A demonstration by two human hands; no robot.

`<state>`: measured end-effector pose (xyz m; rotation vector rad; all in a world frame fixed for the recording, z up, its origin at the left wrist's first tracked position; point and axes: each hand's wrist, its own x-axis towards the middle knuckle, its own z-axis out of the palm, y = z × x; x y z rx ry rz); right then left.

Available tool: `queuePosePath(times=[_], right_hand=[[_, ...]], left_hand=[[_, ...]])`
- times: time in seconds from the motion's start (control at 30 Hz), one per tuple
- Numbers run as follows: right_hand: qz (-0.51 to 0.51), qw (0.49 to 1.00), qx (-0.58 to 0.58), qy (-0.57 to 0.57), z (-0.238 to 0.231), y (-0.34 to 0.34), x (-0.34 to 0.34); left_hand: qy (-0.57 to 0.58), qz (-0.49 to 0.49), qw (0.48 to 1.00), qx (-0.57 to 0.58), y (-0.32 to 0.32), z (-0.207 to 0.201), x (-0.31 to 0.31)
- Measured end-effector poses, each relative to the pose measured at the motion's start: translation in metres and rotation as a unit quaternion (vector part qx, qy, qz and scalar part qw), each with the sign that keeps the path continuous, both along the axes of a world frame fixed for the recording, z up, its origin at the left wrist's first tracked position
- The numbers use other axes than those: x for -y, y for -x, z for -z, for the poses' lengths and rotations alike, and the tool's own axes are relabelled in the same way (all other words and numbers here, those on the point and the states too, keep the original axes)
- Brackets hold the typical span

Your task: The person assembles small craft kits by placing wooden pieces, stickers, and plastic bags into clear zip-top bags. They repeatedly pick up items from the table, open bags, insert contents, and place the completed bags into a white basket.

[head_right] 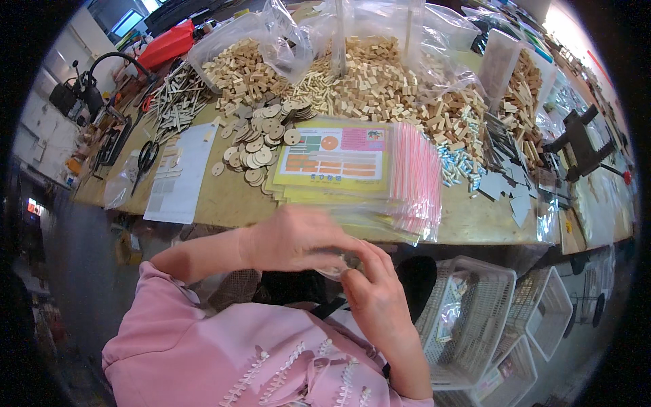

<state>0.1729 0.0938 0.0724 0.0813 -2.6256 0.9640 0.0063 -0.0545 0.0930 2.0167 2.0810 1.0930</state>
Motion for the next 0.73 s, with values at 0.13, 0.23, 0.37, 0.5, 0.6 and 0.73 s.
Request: queuePosePath(times=[0.13,0.23,0.37,0.5,0.6,0.73], right_hand=[[0.013,1.0,0.013,-0.003,0.002,-0.009,0.001],[0.015,1.0,0.021,-0.001,0.004,-0.011,0.004],[0.012,1.0,0.021,-0.007,0.005,-0.01,0.007],[0.017,0.999,0.03,-0.012,0.002,-0.008,0.012],[0.002,0.999,0.018,-0.038,-0.001,-0.003,0.014],[-0.006,0.998,0.017,-0.058,-0.005,0.006,0.009]], left_hand=[[0.001,-0.116,0.991,-0.068,0.065,0.008,0.003],[0.051,-0.233,0.952,-0.191,0.121,0.019,0.014],[0.081,-0.264,0.938,-0.209,0.158,0.051,0.026],[0.04,-0.262,0.945,-0.192,0.165,0.058,0.02],[-0.008,-0.287,0.939,-0.192,0.164,0.052,0.023],[0.071,-0.217,0.953,0.197,0.103,-0.008,0.029]])
